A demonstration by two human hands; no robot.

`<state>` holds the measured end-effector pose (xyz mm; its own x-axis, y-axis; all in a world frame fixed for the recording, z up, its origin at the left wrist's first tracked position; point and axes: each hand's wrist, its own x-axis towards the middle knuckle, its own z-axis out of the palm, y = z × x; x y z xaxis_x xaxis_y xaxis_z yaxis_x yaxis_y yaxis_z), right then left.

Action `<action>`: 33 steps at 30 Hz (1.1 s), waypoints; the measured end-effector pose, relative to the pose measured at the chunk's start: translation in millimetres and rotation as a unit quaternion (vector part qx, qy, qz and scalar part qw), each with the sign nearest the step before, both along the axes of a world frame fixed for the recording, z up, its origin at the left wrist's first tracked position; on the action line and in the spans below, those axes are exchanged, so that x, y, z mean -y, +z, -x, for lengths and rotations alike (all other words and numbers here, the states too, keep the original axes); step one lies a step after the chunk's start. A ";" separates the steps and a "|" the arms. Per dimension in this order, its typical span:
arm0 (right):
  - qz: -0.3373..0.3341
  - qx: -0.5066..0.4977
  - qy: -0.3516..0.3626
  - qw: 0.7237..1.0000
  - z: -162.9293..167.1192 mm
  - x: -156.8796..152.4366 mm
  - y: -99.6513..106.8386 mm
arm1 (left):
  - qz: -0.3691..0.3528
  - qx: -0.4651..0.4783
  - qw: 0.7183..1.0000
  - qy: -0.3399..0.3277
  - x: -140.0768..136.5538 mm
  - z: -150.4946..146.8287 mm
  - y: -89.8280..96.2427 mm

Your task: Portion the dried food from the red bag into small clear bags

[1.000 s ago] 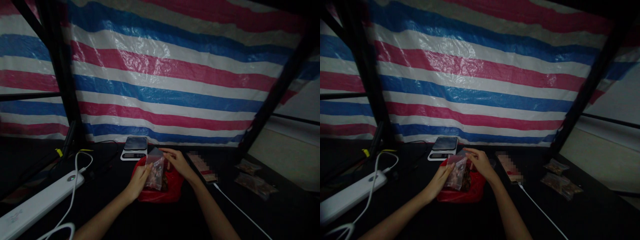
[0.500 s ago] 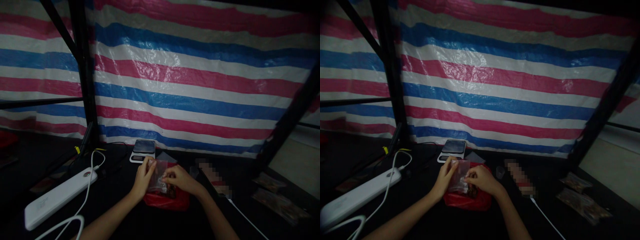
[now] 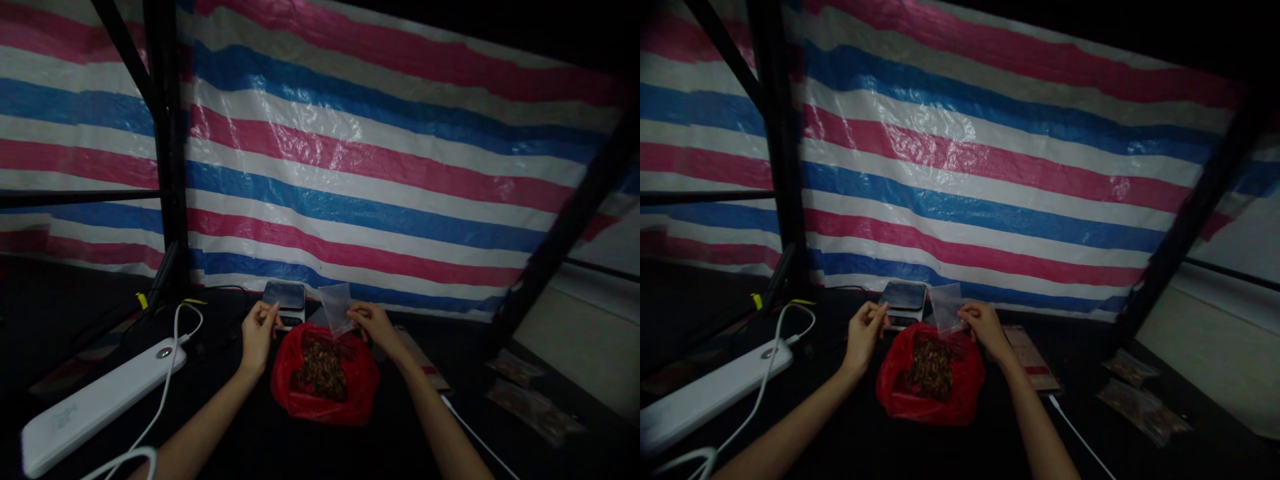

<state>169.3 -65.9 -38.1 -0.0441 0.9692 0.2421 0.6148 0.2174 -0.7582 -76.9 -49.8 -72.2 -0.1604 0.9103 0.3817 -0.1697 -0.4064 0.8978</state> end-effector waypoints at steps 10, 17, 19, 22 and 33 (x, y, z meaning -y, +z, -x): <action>0.059 0.179 0.028 0.982 -15.6 -72.4 1.8 | 0.015 -0.073 0.997 -0.010 -4.7 -7.0 -19.8; 0.094 0.229 0.045 0.968 -18.3 -73.5 -11.9 | 0.035 -0.084 0.995 -0.050 -1.6 -14.4 -23.4; 0.087 0.241 0.042 0.966 -15.8 -67.9 -12.7 | 0.035 -0.058 0.996 -0.056 -0.4 -15.6 -21.1; 0.050 0.251 0.005 0.967 -10.3 -56.7 -9.8 | 0.031 -0.047 0.997 -0.049 0.4 -14.3 -18.1; 0.035 0.385 -0.212 0.898 -243.4 121.7 12.4 | 0.013 -0.081 0.996 -0.024 -1.9 -9.0 -15.7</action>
<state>412.7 -187.6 -25.7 0.2047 0.9502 0.2352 0.9785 -0.1920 -0.0760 -67.8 -47.9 -87.9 -0.0538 0.9251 0.3758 -0.0405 -0.3781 0.9249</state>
